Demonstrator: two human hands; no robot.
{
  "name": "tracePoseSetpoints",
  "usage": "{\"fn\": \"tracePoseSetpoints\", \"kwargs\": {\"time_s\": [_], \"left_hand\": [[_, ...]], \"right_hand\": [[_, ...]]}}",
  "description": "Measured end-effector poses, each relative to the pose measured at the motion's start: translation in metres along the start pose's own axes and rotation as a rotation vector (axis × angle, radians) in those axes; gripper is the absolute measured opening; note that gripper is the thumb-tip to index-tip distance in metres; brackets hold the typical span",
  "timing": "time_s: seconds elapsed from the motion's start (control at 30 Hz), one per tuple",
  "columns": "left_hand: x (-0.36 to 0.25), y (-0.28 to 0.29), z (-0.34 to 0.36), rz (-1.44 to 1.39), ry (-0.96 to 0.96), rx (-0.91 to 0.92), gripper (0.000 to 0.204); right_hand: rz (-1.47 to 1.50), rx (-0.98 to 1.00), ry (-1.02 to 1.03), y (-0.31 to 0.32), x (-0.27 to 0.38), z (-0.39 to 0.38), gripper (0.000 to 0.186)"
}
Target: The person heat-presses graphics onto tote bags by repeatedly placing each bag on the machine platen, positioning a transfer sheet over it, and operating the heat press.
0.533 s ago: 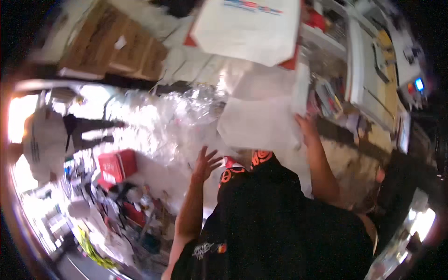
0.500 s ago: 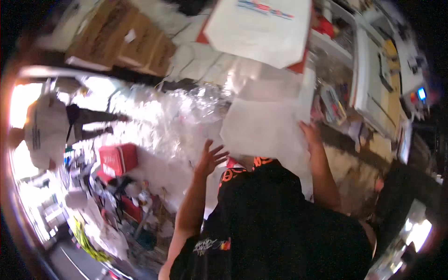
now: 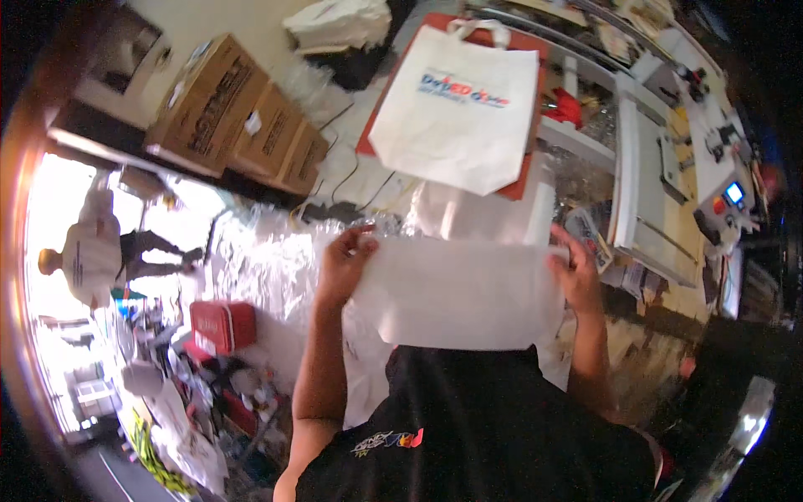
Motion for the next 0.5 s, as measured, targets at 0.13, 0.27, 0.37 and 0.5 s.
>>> {"fn": "tracePoseSetpoints", "kwargs": {"time_s": [0.13, 0.27, 0.37, 0.5], "left_hand": [[-0.102, 0.017, 0.101, 0.361, -0.399, -0.149, 0.031], [-0.234, 0.053, 0.197, 0.549, -0.631, -0.430, 0.032], [-0.327, 0.118, 0.185, 0.520, -0.816, -0.755, 0.033], [-0.365, 0.181, 0.152, 0.588, -0.883, -1.082, 0.034]], "right_hand": [[0.031, -0.197, 0.101, 0.016, 0.073, 0.083, 0.045], [0.094, -0.285, 0.291, 0.026, 0.177, 0.174, 0.070], [-0.335, -0.601, 1.022, 0.057, 0.286, 0.152, 0.065], [-0.356, -0.772, 1.246, 0.047, 0.334, 0.099, 0.028]]}}
Point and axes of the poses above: each hand's wrist, its own z-axis towards the middle knuckle, its own y-axis out of the back of the hand, x = y × z, the point moved 3 cm from there along z, towards the middle knuckle, and after that the axes turned 15 degrees about z, right-handed, at the moved point
